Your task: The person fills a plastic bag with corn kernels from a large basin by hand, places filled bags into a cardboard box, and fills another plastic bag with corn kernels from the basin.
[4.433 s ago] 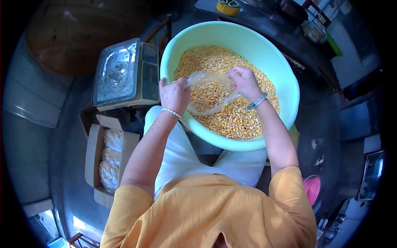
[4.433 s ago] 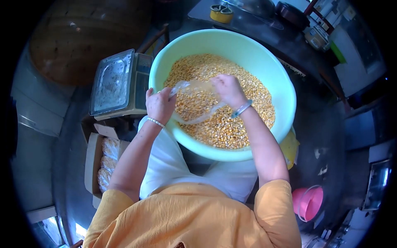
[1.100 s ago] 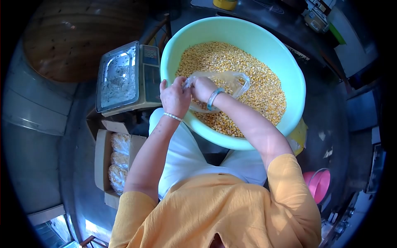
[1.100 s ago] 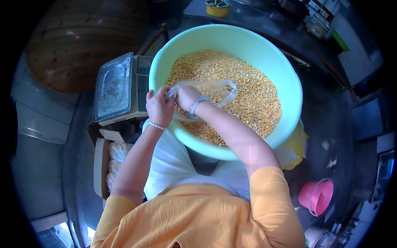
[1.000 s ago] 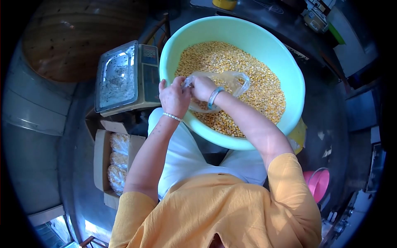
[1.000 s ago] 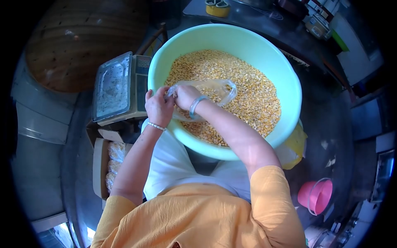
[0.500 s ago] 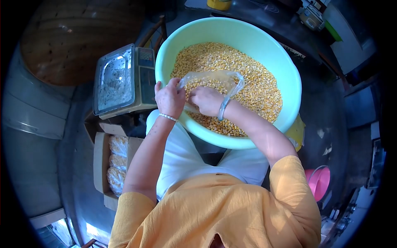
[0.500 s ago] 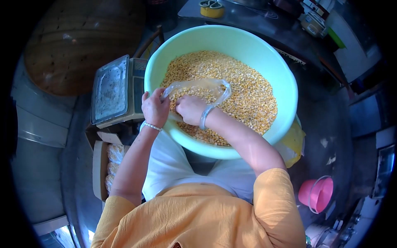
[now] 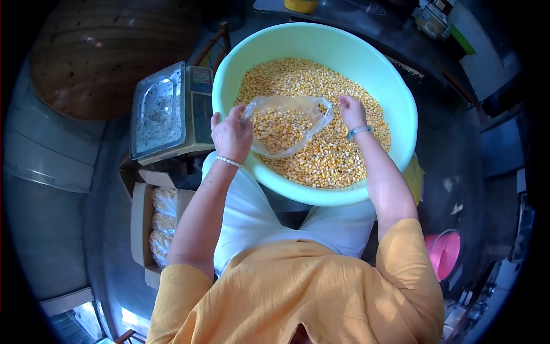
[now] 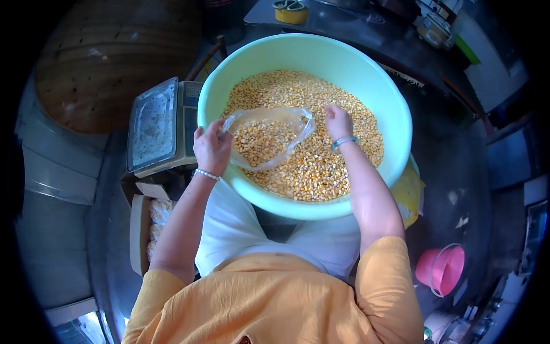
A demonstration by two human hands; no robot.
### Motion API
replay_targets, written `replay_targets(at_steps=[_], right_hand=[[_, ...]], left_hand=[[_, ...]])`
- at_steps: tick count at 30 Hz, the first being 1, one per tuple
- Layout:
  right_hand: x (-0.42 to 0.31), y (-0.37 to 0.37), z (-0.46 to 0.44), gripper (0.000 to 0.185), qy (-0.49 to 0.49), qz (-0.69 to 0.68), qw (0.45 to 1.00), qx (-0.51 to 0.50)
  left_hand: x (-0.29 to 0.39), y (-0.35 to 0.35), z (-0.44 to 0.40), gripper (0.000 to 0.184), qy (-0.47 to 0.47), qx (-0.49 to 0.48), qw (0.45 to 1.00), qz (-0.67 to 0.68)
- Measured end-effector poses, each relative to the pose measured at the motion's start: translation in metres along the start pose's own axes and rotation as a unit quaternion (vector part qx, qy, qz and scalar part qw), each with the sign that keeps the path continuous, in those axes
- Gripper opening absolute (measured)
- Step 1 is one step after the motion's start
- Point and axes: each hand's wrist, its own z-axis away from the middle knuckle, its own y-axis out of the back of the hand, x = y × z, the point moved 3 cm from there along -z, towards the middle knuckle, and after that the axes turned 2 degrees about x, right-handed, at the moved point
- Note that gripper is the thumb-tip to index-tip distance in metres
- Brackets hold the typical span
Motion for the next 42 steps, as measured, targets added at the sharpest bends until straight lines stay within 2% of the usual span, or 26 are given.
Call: replay_targets(at_steps=[2, 5, 8, 12, 21, 27, 33, 36, 40, 42], right_hand=[[0.018, -0.018, 0.01, 0.029, 0.016, 0.128, 0.991, -0.047], [0.018, -0.039, 0.018, 0.034, -0.012, 0.111, 0.983, -0.148], [-0.023, -0.026, 0.032, 0.031, -0.056, 0.157, 0.962, -0.218], [-0.028, -0.023, 0.035, 0.029, -0.024, 0.189, 0.957, -0.217], [-0.035, -0.023, 0.041, 0.031, -0.046, 0.243, 0.944, -0.22], [-0.018, -0.03, 0.036, 0.032, -0.04, 0.229, 0.945, -0.232], [-0.01, -0.035, 0.033, 0.031, -0.033, 0.218, 0.956, -0.193], [-0.014, -0.022, 0.028, 0.031, -0.033, 0.169, 0.967, -0.188], [-0.018, 0.007, 0.012, 0.034, -0.059, 0.106, 0.988, -0.097], [-0.036, 0.023, 0.011, 0.028, -0.149, -0.088, 0.979, -0.112]], left_hand=[[0.0, 0.001, 0.001, 0.026, -0.002, -0.001, 1.0, 0.012], [0.0, 0.0, 0.001, 0.026, -0.012, 0.015, 0.999, 0.034], [-0.004, -0.002, 0.001, 0.025, -0.005, 0.01, 0.999, 0.037], [0.0, 0.002, 0.0, 0.023, 0.001, 0.005, 0.999, 0.049], [0.007, 0.003, -0.001, 0.028, -0.002, 0.009, 1.0, 0.014], [0.004, 0.0, -0.001, 0.026, -0.005, -0.001, 1.0, -0.017], [0.007, 0.001, -0.001, 0.025, -0.001, -0.008, 1.0, -0.018], [0.006, 0.001, -0.001, 0.024, -0.001, -0.008, 1.0, -0.016], [0.005, 0.002, -0.001, 0.023, -0.001, -0.008, 1.0, -0.011], [0.006, 0.003, -0.001, 0.021, 0.001, -0.013, 1.0, -0.009]])
